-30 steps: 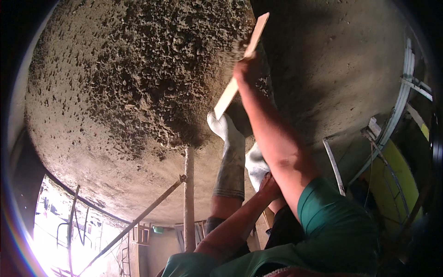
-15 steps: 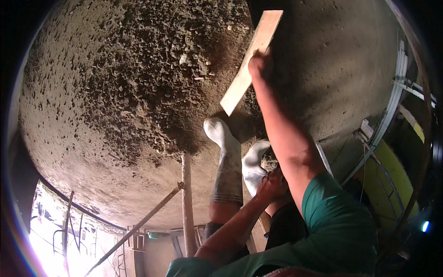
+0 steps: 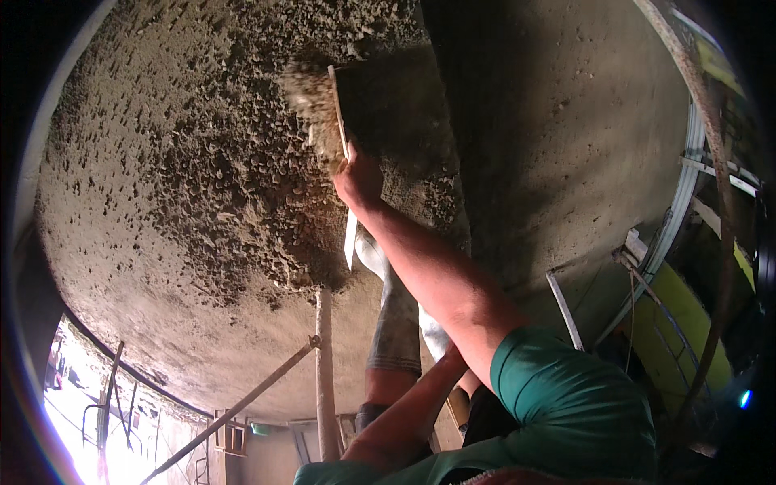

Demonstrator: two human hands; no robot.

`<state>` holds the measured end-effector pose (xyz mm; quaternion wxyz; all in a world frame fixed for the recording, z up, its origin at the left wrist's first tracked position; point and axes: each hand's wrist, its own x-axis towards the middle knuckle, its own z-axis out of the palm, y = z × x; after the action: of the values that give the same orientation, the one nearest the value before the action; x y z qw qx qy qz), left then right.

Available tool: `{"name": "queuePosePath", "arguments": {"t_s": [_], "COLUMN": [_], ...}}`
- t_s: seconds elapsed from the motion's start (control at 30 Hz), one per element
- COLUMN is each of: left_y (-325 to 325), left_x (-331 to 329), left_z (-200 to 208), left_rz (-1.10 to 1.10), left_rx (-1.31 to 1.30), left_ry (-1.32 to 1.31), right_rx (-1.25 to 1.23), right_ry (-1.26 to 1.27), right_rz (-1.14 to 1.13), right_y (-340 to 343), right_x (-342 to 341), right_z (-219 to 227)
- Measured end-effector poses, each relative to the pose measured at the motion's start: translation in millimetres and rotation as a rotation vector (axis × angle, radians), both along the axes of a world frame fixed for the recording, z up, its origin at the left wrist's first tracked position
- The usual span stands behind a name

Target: The person uses a wooden straightedge to level and smooth a freshly poured concrete floor. They repeatedly drag the tool across the surface to remove high spots and fill low areas, occasionally stepping back to reposition. The person also removes debris from the floor and adjusts a string line before continuing to screed.

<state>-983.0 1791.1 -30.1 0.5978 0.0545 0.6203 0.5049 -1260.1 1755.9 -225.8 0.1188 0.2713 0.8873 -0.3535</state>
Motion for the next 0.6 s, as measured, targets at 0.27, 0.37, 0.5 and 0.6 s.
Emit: {"name": "queuePosePath", "arguments": {"t_s": [0.27,0.37,0.5,0.6], "left_y": [10.6,10.0,9.1,8.0], "left_x": [-34.7,-41.4,-34.0,-27.7], "left_z": [21.2,17.9,14.4,6.6], "left_rz": [0.028,0.105,0.121,0.167], "left_rx": [-0.063,-0.074,-0.038,-0.042], "left_ry": [-0.01,-0.018,-0.015,-0.002], "right_rx": [0.305,0.178,0.118,-0.034], "right_ry": [0.299,-0.033,-0.094,-0.099], "right_rz": [-0.245,-0.209,-0.219,0.156], "right_y": [173.7,171.3,85.4,5.1], "right_x": [-69.3,-118.1,-107.6,-79.9], "right_z": [-37.9,-17.9,-23.4,13.3]}}
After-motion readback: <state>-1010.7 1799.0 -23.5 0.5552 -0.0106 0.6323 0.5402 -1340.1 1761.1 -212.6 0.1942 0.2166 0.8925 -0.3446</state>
